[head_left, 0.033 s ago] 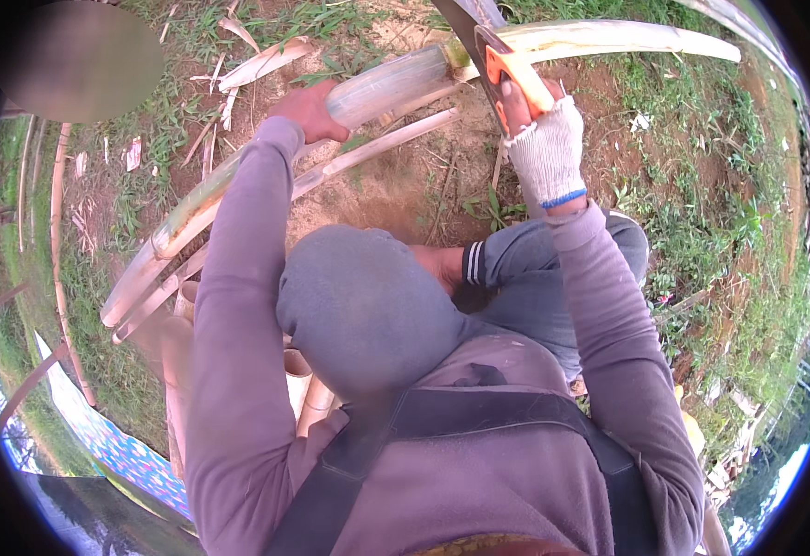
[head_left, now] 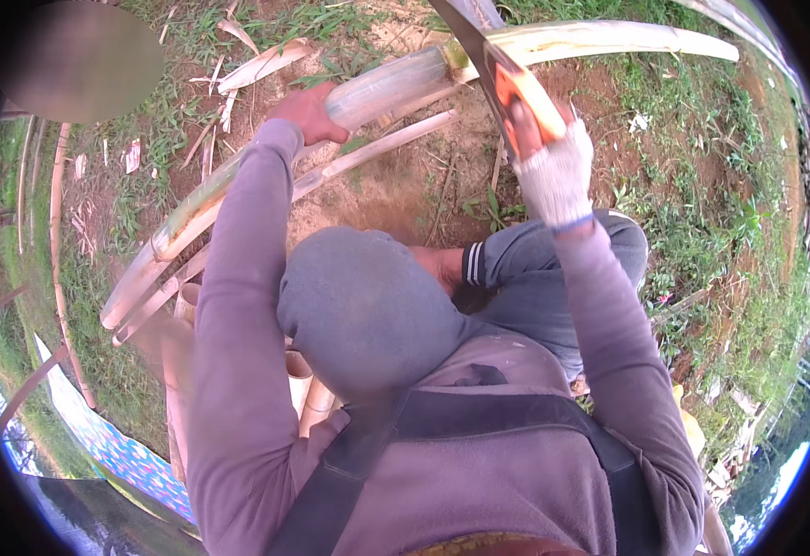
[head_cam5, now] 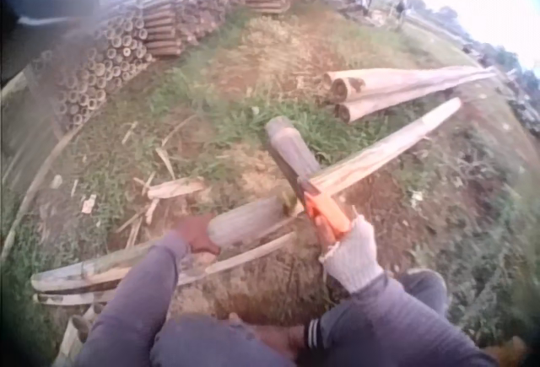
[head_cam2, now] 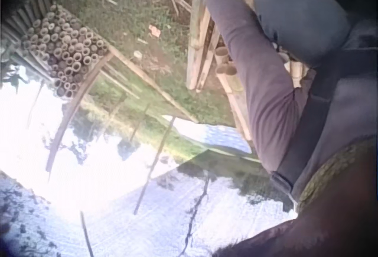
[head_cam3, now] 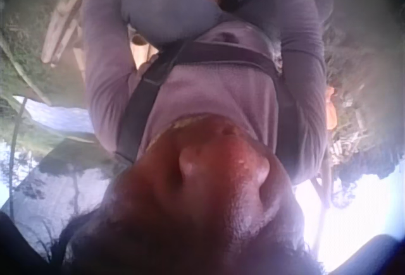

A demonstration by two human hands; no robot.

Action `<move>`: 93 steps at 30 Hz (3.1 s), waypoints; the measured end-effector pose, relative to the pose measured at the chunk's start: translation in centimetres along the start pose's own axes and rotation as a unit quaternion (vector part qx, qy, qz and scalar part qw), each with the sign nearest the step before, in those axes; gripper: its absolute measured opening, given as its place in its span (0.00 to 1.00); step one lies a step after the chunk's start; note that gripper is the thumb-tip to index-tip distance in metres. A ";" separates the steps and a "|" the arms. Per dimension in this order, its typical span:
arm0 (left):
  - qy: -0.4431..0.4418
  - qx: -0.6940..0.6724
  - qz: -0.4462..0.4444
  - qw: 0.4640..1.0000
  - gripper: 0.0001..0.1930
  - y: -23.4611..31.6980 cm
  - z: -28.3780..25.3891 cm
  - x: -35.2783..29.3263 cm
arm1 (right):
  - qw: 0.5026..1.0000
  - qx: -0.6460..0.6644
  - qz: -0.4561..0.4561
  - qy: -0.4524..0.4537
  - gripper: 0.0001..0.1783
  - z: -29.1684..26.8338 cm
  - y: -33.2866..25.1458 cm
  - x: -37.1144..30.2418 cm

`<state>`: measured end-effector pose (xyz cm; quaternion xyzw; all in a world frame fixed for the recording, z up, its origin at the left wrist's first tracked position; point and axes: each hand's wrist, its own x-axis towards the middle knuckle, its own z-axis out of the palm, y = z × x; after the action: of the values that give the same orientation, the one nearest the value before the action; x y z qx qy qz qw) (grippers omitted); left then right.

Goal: The person sits on the ground and uses a hand saw to cut long bamboo poles into shorter sections. They position each pole on a makeshift wooden stand, saw through it, and then move the cut pieces aside.

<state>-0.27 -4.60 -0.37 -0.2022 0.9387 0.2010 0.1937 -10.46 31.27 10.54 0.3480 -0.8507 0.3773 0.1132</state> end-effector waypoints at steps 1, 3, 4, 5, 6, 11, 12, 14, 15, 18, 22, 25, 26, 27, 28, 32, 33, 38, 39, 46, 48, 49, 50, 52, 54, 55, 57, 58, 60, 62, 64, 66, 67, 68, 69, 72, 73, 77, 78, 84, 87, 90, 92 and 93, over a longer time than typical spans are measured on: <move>0.006 0.001 -0.007 1.000 0.50 -0.9 -0.3 0.7 | 1.000 0.013 0.019 -0.015 0.13 -1.6 0.9 -2.4; -0.028 -0.027 -0.007 0.999 0.51 -0.1 -1.1 0.1 | 0.993 0.048 0.100 -0.047 0.11 -6.4 1.4 -8.7; -0.046 -0.042 -0.005 0.998 0.52 0.2 -1.4 0.0 | 0.981 0.075 0.166 -0.062 0.10 -9.6 1.0 -12.5; -0.042 -0.050 0.002 0.998 0.52 -0.1 -2.0 0.9 | 0.974 0.129 0.181 -0.038 0.10 -9.2 1.4 -13.3; -0.047 -0.062 0.014 0.997 0.51 0.0 -1.8 1.3 | 0.964 0.179 0.195 -0.008 0.09 -8.8 1.3 -13.8; -0.068 -0.099 0.049 0.992 0.53 -0.1 -1.3 2.5 | 0.997 0.045 0.061 -0.003 0.15 1.3 0.9 1.5; -0.063 -0.105 0.042 0.992 0.53 -0.9 -0.9 2.7 | 0.995 0.066 0.076 0.011 0.16 2.5 0.6 3.6; -0.070 -0.101 0.026 0.992 0.57 -1.6 -1.6 2.4 | 0.991 0.108 0.072 0.015 0.16 3.6 1.1 4.1; -0.006 -0.025 0.023 0.999 0.58 0.4 -1.5 1.4 | 0.990 0.120 0.072 0.014 0.17 3.6 1.6 3.9; 0.194 0.139 0.020 0.971 0.55 6.7 0.4 -0.7 | 0.989 0.112 0.097 -0.003 0.16 3.4 1.4 4.5; 0.227 0.087 0.012 0.970 0.45 5.9 2.2 0.1 | 0.999 0.026 0.026 -0.003 0.15 1.7 1.1 2.2; 0.165 0.062 -0.014 0.984 0.44 5.3 1.6 0.0 | 0.999 -0.007 -0.021 -0.040 0.16 -3.7 1.5 -4.0; 0.165 0.058 -0.012 0.985 0.44 5.2 2.3 -0.5 | 0.997 0.023 0.048 -0.060 0.17 -6.5 1.5 -7.9; 0.170 0.058 -0.008 0.984 0.43 5.3 2.3 -0.4 | 0.992 0.040 0.094 -0.069 0.17 -8.2 1.4 -10.1; 0.179 0.061 -0.005 0.982 0.43 5.1 2.2 0.0 | 0.986 0.056 0.139 -0.077 0.18 -9.8 1.3 -12.3; 0.169 0.071 -0.009 0.983 0.45 5.9 1.9 0.3 | 0.999 0.005 0.020 -0.030 0.16 -3.2 2.8 -6.0; 0.169 0.064 -0.002 0.984 0.45 5.9 2.0 0.4 | 0.999 -0.026 -0.013 -0.017 0.15 -0.5 2.6 -2.1; 0.126 0.042 -0.009 0.991 0.40 6.3 0.0 -0.1 | 1.000 0.002 0.023 -0.020 0.13 1.4 1.4 0.6; 0.129 0.043 -0.011 0.991 0.40 5.9 -0.2 -0.3 | 1.000 -0.011 -0.007 -0.027 0.15 -0.2 1.7 -1.0; 0.115 0.032 -0.012 0.993 0.47 5.6 0.5 0.3 | 0.995 0.047 0.069 -0.048 0.09 -6.8 3.4 -11.8; 0.120 0.032 -0.002 0.992 0.47 6.2 0.6 0.4 | 0.969 -0.163 -0.186 -0.013 0.09 -2.0 3.6 -5.1; 0.126 0.033 0.003 0.991 0.47 6.4 0.5 0.5 | 0.946 -0.220 -0.237 0.011 0.09 -0.3 3.2 -2.1; 0.134 0.036 0.008 0.990 0.47 6.4 0.3 0.7 | 0.999 -0.010 0.031 -0.027 0.14 1.0 1.9 0.1; 0.133 0.027 0.002 0.991 0.46 5.5 0.4 0.2 | 0.995 0.027 0.095 -0.026 0.18 0.5 -0.5 1.3; 0.126 0.021 0.004 0.992 0.44 5.3 -0.6 0.1 | 1.000 -0.011 0.011 -0.013 0.18 -1.1 0.9 -1.8; 0.122 0.020 -0.005 0.992 0.42 5.1 -1.1 -0.1 | 1.000 0.002 0.007 -0.028 0.14 -3.2 1.0 -4.6; 0.108 0.010 -0.007 0.994 0.40 5.0 0.1 -0.4 | 0.996 0.026 0.053 -0.064 0.08 -7.7 0.4 -10.1; 0.116 0.008 -0.003 0.993 0.40 4.9 0.3 -0.2 | 0.990 0.037 0.105 -0.085 0.07 -10.0 -0.5 -12.7; 0.136 0.013 0.006 0.991 0.40 4.8 0.4 0.2 | 0.995 0.006 0.069 -0.076 0.05 -9.8 -0.8 -12.3; 0.154 0.009 0.023 0.988 0.40 5.0 0.9 0.5 | 0.996 -0.048 -0.014 -0.078 0.05 -5.7 0.3 -7.6; 0.146 0.010 0.020 0.989 0.40 6.2 0.8 0.4 | 0.999 -0.008 0.042 -0.015 0.14 0.3 1.4 -1.1; 0.147 0.011 0.012 0.989 0.39 5.8 0.1 0.2 | 0.996 0.058 0.073 -0.015 0.14 1.2 -0.9 3.0; 0.146 0.006 0.013 0.989 0.39 5.4 0.1 0.1 | 1.000 0.001 0.013 -0.020 0.14 0.6 -0.6 2.1; 0.147 -0.001 0.012 0.989 0.39 5.0 -0.2 -0.1 | 0.997 -0.058 -0.052 -0.026 0.13 -0.4 0.4 0.3; 0.150 0.004 0.011 0.989 0.39 4.8 -0.7 0.0 | 0.993 -0.077 -0.086 -0.025 0.11 -1.8 0.7 -1.3; 0.140 -0.003 0.004 0.990 0.40 4.6 0.4 -0.3 | 0.991 -0.087 -0.096 -0.042 0.12 -8.4 0.4 -9.3; 0.145 0.000 0.011 0.989 0.41 4.7 0.5 -0.1 | 0.996 -0.054 -0.057 -0.047 0.13 -8.6 0.9 -10.5; 0.142 0.007 0.020 0.990 0.43 5.1 0.5 0.5 | 0.994 0.081 0.072 -0.026 0.13 -3.9 1.2 -7.0; 0.130 0.003 0.017 0.991 0.43 5.6 0.3 0.7 | 0.998 0.041 0.042 -0.021 0.11 -1.9 0.6 -3.7; 0.116 -0.004 0.001 0.993 0.45 4.0 -1.4 0.5 | 0.999 -0.016 0.012 -0.046 0.11 -3.0 -0.3 -2.4; 0.072 -0.025 -0.008 0.997 0.45 4.3 -0.2 -0.2 | 0.991 -0.066 -0.063 -0.095 0.08 -9.4 -1.0 -8.8; 0.090 -0.006 0.000 0.996 0.47 4.8 -0.6 0.2 | 0.998 0.002 0.024 -0.051 0.09 -6.8 0.1 -9.3; 0.099 -0.005 0.008 0.995 0.48 4.8 -0.3 0.8 | 0.998 -0.025 0.034 -0.049 0.13 -1.4 -0.2 -2.7; 0.097 -0.009 0.013 0.995 0.47 5.5 -0.8 0.9 | 0.993 -0.093 0.001 -0.066 0.16 -0.3 -0.4 -0.1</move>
<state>-3.75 -0.68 1.56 -0.2099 0.9538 0.1917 0.0971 -10.15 31.37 10.96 0.3596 -0.8880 0.2727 0.0881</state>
